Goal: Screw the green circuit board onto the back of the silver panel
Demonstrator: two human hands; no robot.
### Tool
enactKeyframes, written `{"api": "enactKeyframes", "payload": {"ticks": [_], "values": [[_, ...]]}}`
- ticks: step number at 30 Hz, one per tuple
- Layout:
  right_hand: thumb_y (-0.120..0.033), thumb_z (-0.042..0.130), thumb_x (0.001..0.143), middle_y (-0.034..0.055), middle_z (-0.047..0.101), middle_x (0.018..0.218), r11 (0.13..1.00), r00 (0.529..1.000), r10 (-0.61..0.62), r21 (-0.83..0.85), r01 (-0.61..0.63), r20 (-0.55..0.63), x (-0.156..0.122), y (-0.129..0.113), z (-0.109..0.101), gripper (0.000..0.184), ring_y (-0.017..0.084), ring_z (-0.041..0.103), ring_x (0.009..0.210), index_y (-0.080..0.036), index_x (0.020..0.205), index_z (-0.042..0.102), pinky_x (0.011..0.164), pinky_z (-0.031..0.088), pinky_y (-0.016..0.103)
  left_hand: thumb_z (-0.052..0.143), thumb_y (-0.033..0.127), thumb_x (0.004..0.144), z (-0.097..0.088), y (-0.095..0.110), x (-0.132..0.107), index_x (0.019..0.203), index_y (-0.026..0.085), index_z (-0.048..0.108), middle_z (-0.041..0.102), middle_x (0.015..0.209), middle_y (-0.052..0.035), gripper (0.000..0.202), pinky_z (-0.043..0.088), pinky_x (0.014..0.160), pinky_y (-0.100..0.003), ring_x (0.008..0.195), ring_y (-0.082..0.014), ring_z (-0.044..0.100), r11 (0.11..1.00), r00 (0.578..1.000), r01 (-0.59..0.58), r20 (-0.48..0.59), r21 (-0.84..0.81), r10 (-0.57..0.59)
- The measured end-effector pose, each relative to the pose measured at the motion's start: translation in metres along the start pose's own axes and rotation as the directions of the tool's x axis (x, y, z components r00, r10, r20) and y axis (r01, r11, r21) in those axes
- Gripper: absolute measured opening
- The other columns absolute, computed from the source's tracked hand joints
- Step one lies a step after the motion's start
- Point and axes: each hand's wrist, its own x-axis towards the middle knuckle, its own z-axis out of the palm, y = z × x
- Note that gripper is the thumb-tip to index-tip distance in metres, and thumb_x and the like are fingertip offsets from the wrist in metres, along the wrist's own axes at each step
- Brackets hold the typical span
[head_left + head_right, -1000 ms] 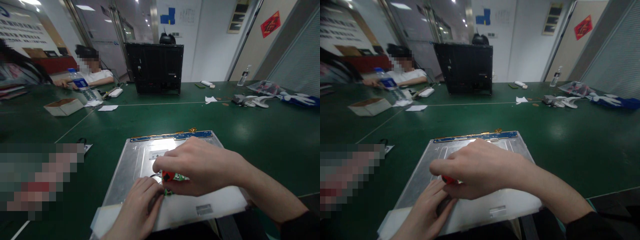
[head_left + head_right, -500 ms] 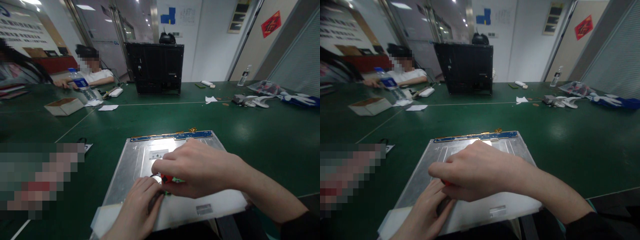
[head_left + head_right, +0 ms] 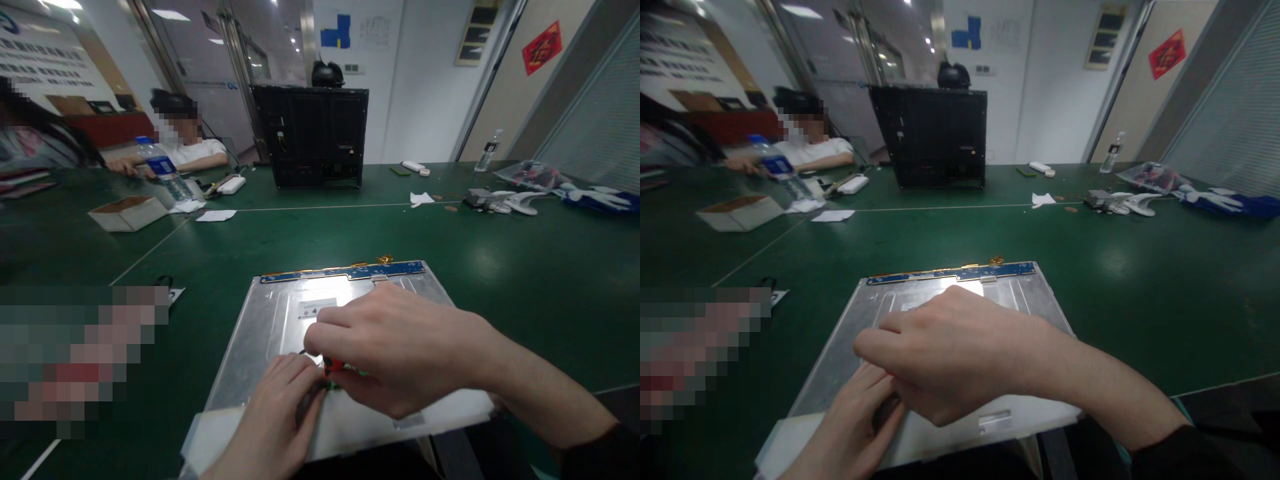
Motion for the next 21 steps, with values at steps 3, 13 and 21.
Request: {"api": "enactKeyframes", "payload": {"ticks": [3, 13, 21], "values": [[-0.019, 0.048, 0.086, 0.0009, 0.061, 0.085, 1.000, 1.000, 0.003, 0.004, -0.003, 0.008, 0.0000, 0.0002, 0.0001, 0.009, 0.012, 0.043, 0.061, -0.017, 0.095, 0.050, 0.048, 0.023, 0.029, 0.047, 0.015, 0.086, 0.0001, -0.0001, 0.0004, 0.087, 0.021, 0.060, 0.064, 0.085, -0.0054, 0.015, 0.051, 0.070, -0.033, 0.080, -0.0227, 0.061, 1.000, 1.000, 0.002, 0.008, 0.000, -0.002], [-0.031, 0.045, 0.094, -0.0010, 0.060, 0.074, 0.997, 1.000, 0.026, -0.073, -0.026, -0.007, -0.0002, 0.0021, 0.0035, 0.014, 0.012, 0.044, 0.057, -0.018, 0.094, 0.050, 0.048, 0.018, 0.030, 0.046, 0.015, 0.087, -0.0005, -0.0005, -0.0009, 0.089, 0.021, 0.062, 0.063, 0.085, -0.0057, 0.017, 0.051, 0.074, -0.035, 0.080, -0.0224, 0.059, 1.000, 1.000, -0.001, 0.006, -0.015, 0.001], [-0.022, 0.050, 0.084, 0.0003, 0.060, 0.088, 0.998, 0.998, 0.046, 0.030, -0.047, 0.035, -0.0027, -0.0006, -0.0028, 0.011, 0.011, 0.043, 0.062, -0.018, 0.094, 0.048, 0.048, 0.024, 0.029, 0.044, 0.014, 0.086, -0.0010, -0.0003, -0.0001, 0.088, 0.021, 0.059, 0.062, 0.086, -0.0060, 0.016, 0.050, 0.075, -0.036, 0.081, -0.0233, 0.059, 1.000, 0.998, 0.018, 0.060, -0.017, -0.017]]}}
